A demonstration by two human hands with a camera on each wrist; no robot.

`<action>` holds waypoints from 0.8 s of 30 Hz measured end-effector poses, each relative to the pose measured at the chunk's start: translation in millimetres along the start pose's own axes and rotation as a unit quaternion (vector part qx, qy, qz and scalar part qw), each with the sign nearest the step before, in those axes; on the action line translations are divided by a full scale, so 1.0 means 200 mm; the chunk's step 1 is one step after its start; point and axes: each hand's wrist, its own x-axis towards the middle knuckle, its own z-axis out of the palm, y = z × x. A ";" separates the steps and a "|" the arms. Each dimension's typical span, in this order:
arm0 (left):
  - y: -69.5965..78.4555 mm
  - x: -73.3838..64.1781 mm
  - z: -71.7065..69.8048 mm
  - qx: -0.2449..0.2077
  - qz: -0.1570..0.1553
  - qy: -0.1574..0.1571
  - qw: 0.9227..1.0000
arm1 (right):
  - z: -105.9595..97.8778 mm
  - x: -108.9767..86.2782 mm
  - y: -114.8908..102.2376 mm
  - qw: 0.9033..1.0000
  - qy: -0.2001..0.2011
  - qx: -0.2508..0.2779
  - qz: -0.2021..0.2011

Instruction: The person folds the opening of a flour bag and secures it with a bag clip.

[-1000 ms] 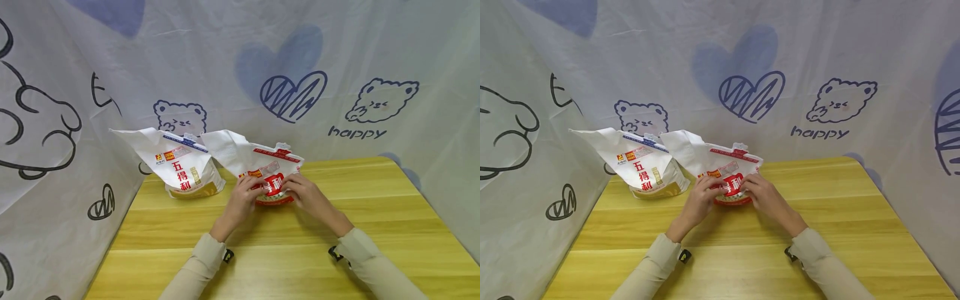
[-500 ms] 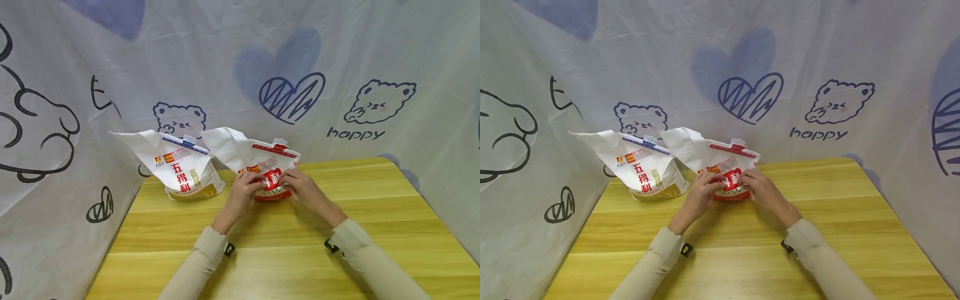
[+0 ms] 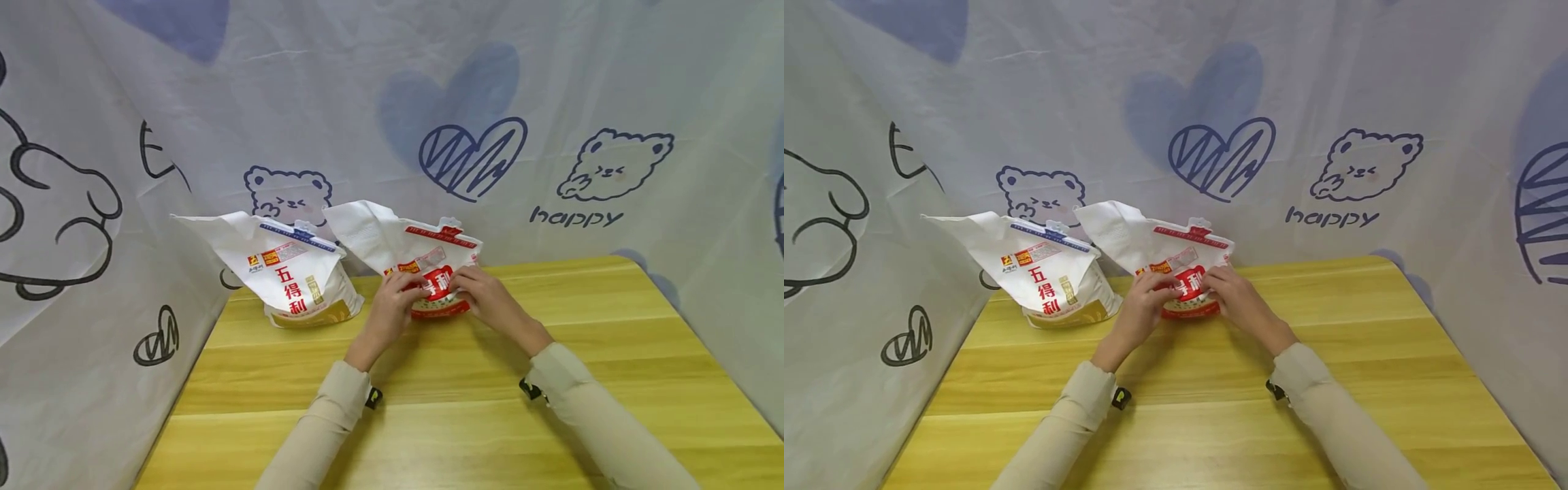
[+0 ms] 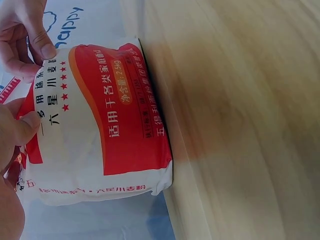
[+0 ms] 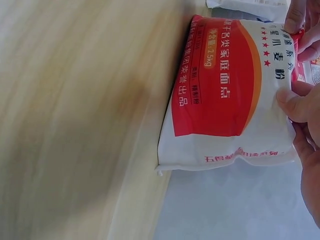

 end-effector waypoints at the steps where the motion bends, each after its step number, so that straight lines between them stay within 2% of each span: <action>1: 0.00 0.00 0.00 0.000 -0.002 -0.001 1.000 | 0.00 0.01 0.00 1.000 -0.001 -0.001 0.001; 6: -0.02 0.01 0.00 0.002 -0.006 -0.008 1.000 | 0.01 0.03 0.01 1.000 -0.010 -0.003 0.009; 13: -0.05 0.04 -0.01 0.008 -0.006 -0.040 0.999 | 0.02 0.08 0.05 1.000 -0.010 -0.011 0.014; 17: -0.04 0.04 -0.01 0.015 0.000 -0.050 0.999 | 0.02 0.08 0.05 1.000 -0.012 -0.016 0.017; 24: -0.06 0.03 -0.02 0.021 -0.008 -0.059 0.998 | 0.06 0.11 0.07 0.999 -0.011 -0.026 0.019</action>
